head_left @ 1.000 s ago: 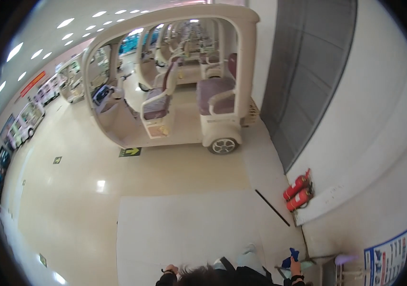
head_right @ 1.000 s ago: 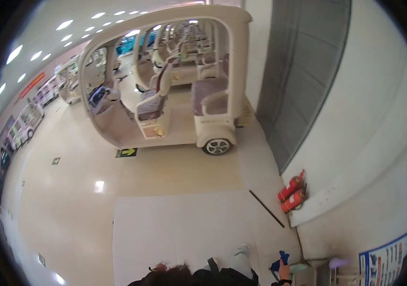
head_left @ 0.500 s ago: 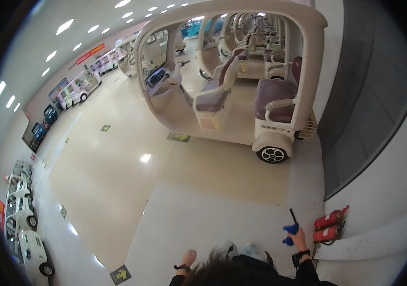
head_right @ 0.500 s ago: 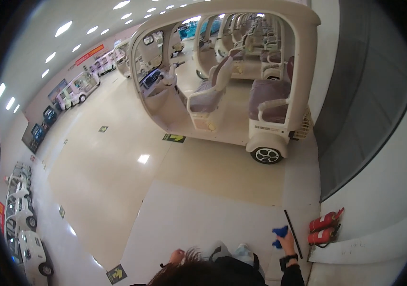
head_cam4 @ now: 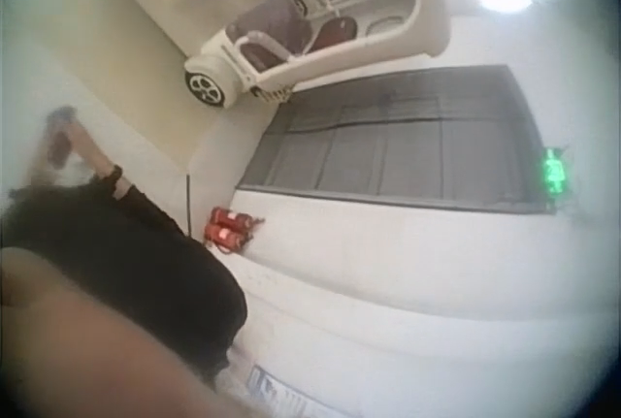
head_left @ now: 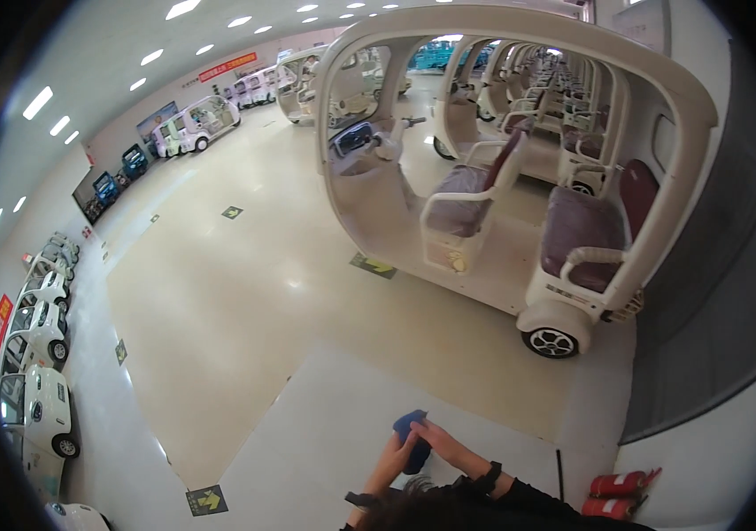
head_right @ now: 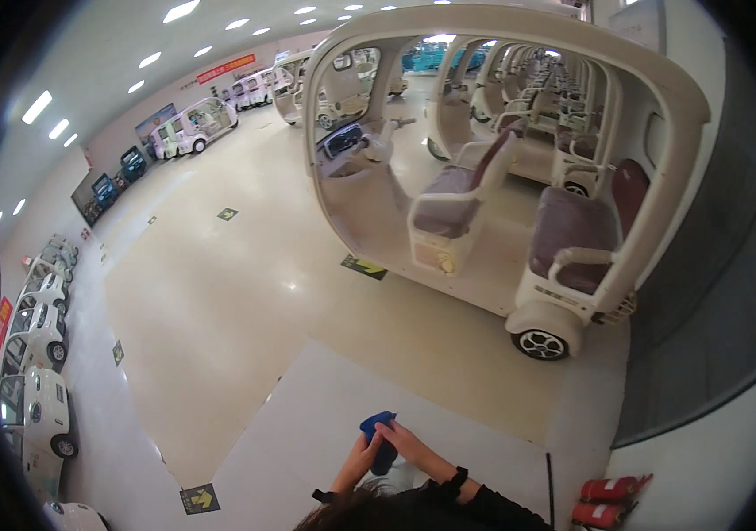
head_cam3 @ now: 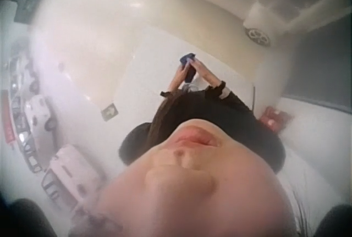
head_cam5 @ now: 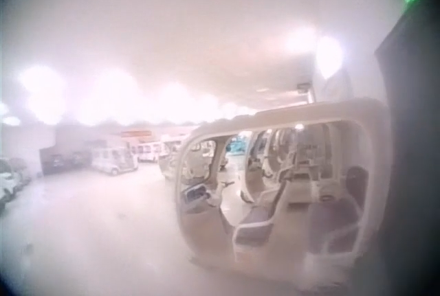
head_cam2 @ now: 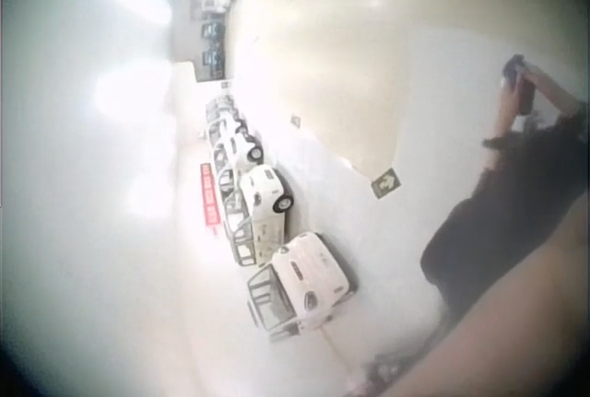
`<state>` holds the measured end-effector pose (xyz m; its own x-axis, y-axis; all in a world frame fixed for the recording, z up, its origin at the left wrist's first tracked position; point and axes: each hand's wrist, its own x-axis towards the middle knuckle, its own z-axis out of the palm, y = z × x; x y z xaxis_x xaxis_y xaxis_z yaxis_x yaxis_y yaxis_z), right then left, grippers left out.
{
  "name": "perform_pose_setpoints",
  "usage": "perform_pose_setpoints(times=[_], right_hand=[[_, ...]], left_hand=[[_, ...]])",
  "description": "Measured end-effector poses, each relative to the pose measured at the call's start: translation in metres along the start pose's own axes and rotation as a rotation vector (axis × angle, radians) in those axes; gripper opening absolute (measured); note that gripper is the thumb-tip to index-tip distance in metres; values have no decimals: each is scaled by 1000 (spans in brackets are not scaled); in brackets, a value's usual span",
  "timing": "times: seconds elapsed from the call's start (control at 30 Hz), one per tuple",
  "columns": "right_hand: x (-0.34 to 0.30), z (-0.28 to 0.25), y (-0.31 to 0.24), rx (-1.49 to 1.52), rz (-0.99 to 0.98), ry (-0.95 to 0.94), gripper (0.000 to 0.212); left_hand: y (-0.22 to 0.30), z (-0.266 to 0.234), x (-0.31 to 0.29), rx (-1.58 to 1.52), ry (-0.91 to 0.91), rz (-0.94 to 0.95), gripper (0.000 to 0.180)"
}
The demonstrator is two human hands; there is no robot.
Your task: Cleaning the exterior frame and interior seats of small electric transit vehicles using a blue cloth.
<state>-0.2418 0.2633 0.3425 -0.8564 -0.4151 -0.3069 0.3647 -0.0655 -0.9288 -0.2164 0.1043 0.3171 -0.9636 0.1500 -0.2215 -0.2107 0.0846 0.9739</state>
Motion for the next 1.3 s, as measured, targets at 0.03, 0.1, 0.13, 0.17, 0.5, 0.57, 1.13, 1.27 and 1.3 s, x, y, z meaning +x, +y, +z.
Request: perform_pose_setpoints(times=[0.03, 0.1, 0.13, 0.17, 0.5, 0.57, 1.13, 1.27, 1.3], right_hand=[[24, 12, -7, 257, 49, -44, 41], [73, 27, -22, 196, 13, -50, 38], [98, 29, -33, 128, -26, -42, 36], [123, 29, -42, 128, -3, -45, 36], [328, 60, -102, -238, 0, -235, 39], [372, 74, -106, -181, 34, -223, 45], [787, 144, -265, -511, -244, -633, 43], [837, 140, -301, -482, -393, -597, 48], [851, 138, -303, -467, -379, -551, 49]], left_hand=[[8, -14, 15, 1, 54, 9, 47], [34, -53, 47, 0, 115, 20, 43], [50, -73, 64, 78, 140, 62, 41], [61, -90, 72, 173, 173, 84, 39], [106, -252, 172, 233, 504, 244, 38], [112, -280, 188, 231, 690, 166, 36], [195, -541, 443, 414, 1093, 215, 27], [197, -590, 503, 336, 1101, 177, 11], [195, -602, 523, 289, 1095, 151, 12]])
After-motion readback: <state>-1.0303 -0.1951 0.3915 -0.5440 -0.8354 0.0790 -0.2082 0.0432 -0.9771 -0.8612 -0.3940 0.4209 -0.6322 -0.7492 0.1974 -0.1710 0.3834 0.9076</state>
